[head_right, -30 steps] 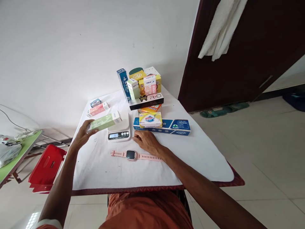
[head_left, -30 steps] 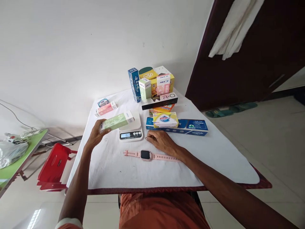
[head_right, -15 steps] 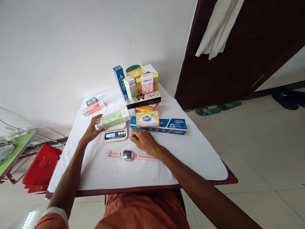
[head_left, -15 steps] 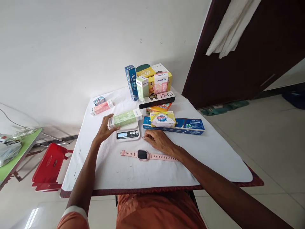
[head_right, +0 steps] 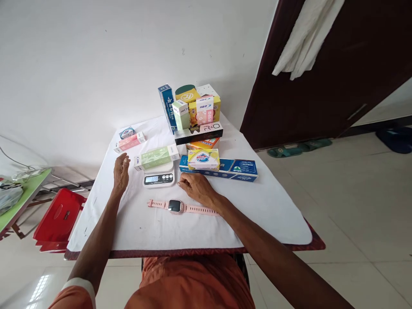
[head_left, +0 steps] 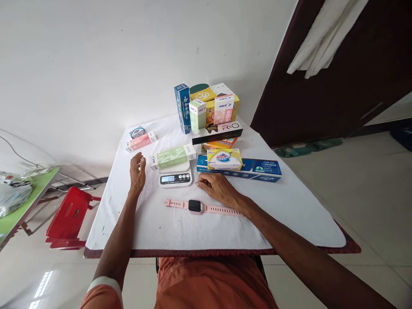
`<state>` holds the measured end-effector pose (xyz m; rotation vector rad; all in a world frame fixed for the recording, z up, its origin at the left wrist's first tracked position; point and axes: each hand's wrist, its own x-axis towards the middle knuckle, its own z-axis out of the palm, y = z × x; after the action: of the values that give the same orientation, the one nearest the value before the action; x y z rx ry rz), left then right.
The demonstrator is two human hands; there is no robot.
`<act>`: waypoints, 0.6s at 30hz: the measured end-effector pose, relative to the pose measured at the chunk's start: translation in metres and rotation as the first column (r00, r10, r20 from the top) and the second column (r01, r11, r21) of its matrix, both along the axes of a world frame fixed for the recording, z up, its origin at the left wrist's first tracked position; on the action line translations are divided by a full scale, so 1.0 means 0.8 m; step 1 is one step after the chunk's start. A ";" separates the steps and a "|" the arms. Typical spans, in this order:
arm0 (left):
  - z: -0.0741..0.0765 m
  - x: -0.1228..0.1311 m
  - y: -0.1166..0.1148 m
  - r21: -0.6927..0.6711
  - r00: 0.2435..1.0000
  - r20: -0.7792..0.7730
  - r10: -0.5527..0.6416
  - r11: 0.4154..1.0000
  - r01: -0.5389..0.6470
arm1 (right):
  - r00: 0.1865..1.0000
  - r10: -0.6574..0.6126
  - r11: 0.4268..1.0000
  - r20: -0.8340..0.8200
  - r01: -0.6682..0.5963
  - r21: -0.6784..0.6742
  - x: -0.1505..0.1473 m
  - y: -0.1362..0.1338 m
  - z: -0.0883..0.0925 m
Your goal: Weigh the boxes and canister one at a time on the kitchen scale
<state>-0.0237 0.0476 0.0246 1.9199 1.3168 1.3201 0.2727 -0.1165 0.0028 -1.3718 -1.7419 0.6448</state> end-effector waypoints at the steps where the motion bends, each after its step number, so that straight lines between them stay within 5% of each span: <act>1: 0.000 0.001 0.000 0.001 1.000 -0.006 -0.003 1.000 0.003 | 1.000 0.000 1.000 0.000 0.000 -0.003 0.000 0.000 0.000; 12: 0.009 0.010 -0.009 0.026 0.993 -0.110 -0.038 0.999 0.041 | 1.000 -0.008 1.000 0.017 0.008 -0.018 -0.001 0.000 0.003; 15: 0.026 0.026 -0.017 0.095 0.962 -0.259 -0.083 0.989 0.111 | 1.000 -0.006 1.000 0.020 0.006 -0.014 -0.001 0.000 0.002; 18: 0.045 0.051 -0.021 0.108 0.848 -0.507 -0.153 0.965 0.238 | 1.000 -0.011 1.000 0.025 0.011 -0.008 0.000 -0.001 0.000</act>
<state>0.0168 0.0306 0.0609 2.5569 1.2083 0.8850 0.2724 -0.1173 0.0032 -1.3992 -1.7515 0.6317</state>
